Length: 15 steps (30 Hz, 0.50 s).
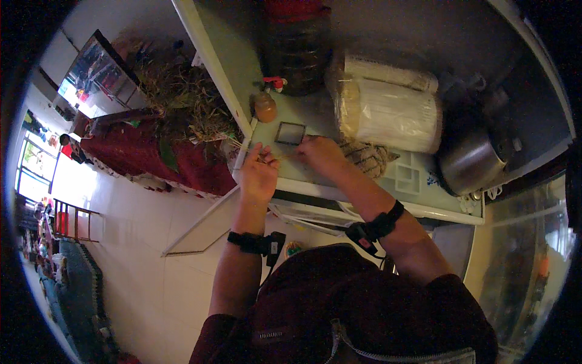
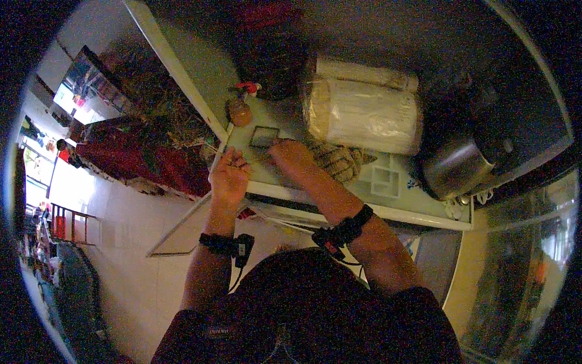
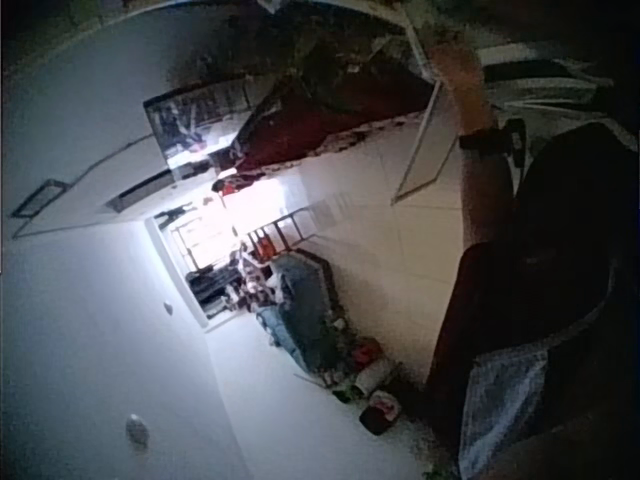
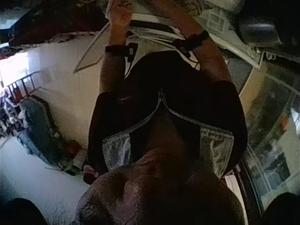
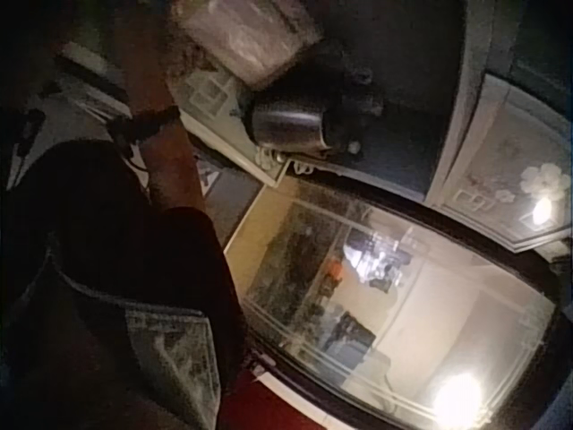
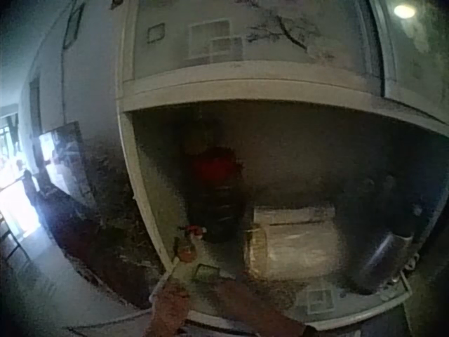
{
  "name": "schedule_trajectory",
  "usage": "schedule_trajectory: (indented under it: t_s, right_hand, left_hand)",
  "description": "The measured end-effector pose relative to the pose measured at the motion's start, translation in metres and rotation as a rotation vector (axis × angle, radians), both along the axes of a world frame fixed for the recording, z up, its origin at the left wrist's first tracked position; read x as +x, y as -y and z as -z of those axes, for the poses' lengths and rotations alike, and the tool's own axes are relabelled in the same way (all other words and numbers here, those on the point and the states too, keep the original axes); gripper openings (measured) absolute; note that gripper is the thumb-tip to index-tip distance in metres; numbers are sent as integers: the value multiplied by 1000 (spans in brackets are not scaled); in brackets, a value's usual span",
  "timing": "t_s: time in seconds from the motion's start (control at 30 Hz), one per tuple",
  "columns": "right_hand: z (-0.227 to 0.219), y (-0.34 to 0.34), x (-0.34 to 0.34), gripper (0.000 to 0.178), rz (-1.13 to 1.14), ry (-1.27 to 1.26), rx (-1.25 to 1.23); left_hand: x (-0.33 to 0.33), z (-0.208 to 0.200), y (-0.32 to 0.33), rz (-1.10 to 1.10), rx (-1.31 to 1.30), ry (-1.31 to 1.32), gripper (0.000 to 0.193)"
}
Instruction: The person organizes items on a glass-topped cabinet by moving bottles, containers, and a plastic bag, then wipes the surface with a cloth. The person also gathers and bundles thin wooden sticks on the cabinet top.
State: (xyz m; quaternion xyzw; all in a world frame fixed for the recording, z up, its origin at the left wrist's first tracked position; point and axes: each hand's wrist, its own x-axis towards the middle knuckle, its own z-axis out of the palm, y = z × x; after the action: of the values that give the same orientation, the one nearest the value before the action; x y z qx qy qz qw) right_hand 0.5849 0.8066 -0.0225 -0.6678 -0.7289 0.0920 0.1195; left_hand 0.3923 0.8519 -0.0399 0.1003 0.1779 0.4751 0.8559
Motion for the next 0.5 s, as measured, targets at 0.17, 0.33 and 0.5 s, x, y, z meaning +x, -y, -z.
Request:
schedule_trajectory:
  t_s: [0.17, 0.33, 0.5]
  right_hand:
    - [-14, 0, -14, 14, -58, 232, 50]
    - [-27, -5, -17, 15, -29, 158, -70]
    - [-37, -4, 3, 23, 40, 47, -43]
  left_hand:
    - [2, 3, -1, 1, -7, 21, 17]
    - [0, 8, -3, 3, -5, 114, 15]
    - [0, 12, -5, -44, -2, 78, 26]
